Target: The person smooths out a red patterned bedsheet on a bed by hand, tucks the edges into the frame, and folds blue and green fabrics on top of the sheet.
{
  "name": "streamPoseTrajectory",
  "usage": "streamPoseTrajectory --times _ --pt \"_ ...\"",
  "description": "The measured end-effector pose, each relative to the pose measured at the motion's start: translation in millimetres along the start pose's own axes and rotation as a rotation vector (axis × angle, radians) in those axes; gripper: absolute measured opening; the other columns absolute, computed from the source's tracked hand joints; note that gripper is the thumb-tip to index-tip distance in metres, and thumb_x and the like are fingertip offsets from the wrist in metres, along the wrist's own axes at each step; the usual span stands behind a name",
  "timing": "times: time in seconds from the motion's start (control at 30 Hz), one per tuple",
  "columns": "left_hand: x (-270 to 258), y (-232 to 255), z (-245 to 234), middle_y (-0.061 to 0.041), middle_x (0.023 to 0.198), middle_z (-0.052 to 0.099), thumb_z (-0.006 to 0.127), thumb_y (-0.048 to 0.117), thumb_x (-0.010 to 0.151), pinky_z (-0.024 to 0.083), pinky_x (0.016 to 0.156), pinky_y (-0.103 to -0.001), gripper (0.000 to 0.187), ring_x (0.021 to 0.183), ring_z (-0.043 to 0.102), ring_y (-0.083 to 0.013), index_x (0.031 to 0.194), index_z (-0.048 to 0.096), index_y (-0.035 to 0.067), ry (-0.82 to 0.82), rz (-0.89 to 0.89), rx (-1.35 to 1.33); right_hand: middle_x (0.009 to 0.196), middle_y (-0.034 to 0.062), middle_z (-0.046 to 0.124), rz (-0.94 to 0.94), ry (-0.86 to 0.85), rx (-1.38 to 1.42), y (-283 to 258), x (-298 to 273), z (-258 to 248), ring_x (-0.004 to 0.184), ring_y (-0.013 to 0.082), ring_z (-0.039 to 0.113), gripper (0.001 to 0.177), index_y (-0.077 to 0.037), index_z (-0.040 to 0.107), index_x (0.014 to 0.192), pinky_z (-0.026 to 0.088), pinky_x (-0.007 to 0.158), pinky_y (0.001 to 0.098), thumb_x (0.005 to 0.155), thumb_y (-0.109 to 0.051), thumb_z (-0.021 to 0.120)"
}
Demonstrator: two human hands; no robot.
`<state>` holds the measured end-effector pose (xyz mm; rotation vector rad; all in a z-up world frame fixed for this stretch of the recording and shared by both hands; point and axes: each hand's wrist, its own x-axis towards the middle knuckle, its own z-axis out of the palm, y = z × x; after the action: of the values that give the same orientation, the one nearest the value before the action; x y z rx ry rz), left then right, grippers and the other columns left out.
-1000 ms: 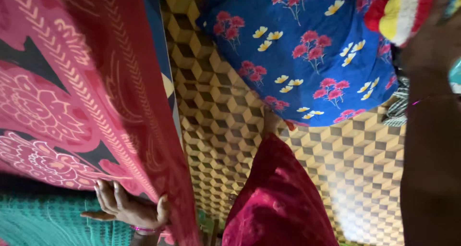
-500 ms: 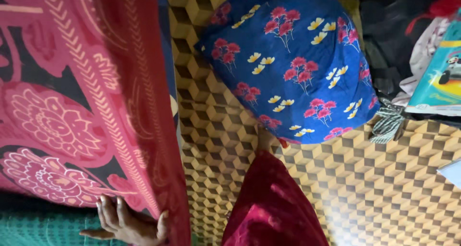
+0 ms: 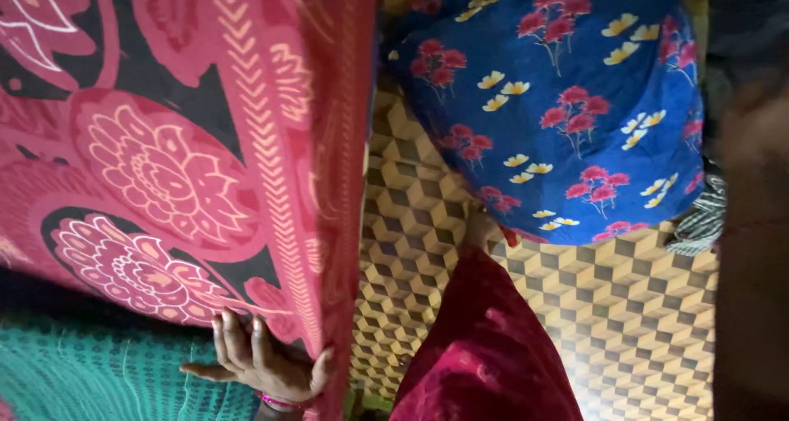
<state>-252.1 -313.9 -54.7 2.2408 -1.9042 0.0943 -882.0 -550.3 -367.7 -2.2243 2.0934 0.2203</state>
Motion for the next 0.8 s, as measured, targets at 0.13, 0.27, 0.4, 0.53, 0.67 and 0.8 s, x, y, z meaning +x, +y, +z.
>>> streamPoseTrajectory --times 0.13,0.27,0.4,0.53,0.67,0.8 --pt "3.6 0.0 11.1 -0.021 0.145 0.055 0.047 0.075 0.096 -0.008 0.121 -0.075 0.085 0.141 0.051 -0.0429 0.144 0.053 0.005 0.118 0.016 0.011 0.137 0.0231 0.06 -0.074 -0.096 -0.007 -33.2 1.0 41.0 0.13 0.0418 0.058 0.058 -0.002 0.059 0.139 0.048 0.109 0.0517 0.092 -0.032 0.074" --pt "0.1 2.5 13.7 -0.024 0.147 0.054 0.046 0.074 0.097 -0.008 0.123 -0.073 0.082 0.143 0.05 -0.0429 0.144 0.053 0.008 0.14 -0.013 0.01 0.132 0.033 0.056 0.262 -0.355 0.268 -22.0 -6.4 89.3 0.116 0.056 0.055 0.095 0.01 0.046 0.15 0.035 0.099 0.0761 0.082 -0.044 0.086" --pt "-1.2 0.9 11.0 -0.026 0.15 0.052 0.045 0.075 0.098 -0.009 0.122 -0.071 0.083 0.145 0.047 -0.0435 0.146 0.052 0.008 0.123 -0.005 0.02 0.126 0.0271 0.059 0.144 -0.41 0.507 -8.7 -27.6 121.5 0.116 0.047 0.056 0.054 0.005 0.05 0.133 0.04 0.102 0.0592 0.1 -0.033 0.069" --pt "-1.2 -0.7 7.0 -0.027 0.153 0.048 0.046 0.074 0.099 -0.01 0.121 -0.072 0.085 0.147 0.043 -0.0443 0.148 0.049 0.006 0.066 0.013 0.021 0.116 0.0235 0.061 0.084 -0.248 0.363 -14.5 -50.4 129.0 0.114 0.0405 0.057 0.023 0.002 0.056 0.111 0.044 0.105 0.0476 0.118 -0.02 0.052" --pt "-1.7 3.3 0.4 -0.023 0.158 0.045 0.046 0.074 0.1 -0.011 0.122 -0.073 0.085 0.151 0.04 -0.0437 0.152 0.045 0.007 -0.013 -0.012 0.033 0.102 0.0026 0.061 0.728 0.138 1.445 -53.5 -84.7 121.7 0.09 0.0174 0.059 0.02 -0.008 0.059 0.119 0.049 0.076 0.036 0.108 -0.024 0.055" --pt "-2.2 0.5 -1.9 -0.02 0.16 0.042 0.04 0.079 0.094 -0.014 0.12 -0.071 0.091 0.153 0.034 -0.0393 0.154 0.045 0.011 -0.111 -0.066 0.062 0.11 0.0113 0.062 0.311 0.169 1.134 -112.2 -101.0 77.3 0.094 0.0188 0.059 0.03 0.003 0.06 0.124 0.051 0.079 0.0392 0.117 -0.027 0.065"
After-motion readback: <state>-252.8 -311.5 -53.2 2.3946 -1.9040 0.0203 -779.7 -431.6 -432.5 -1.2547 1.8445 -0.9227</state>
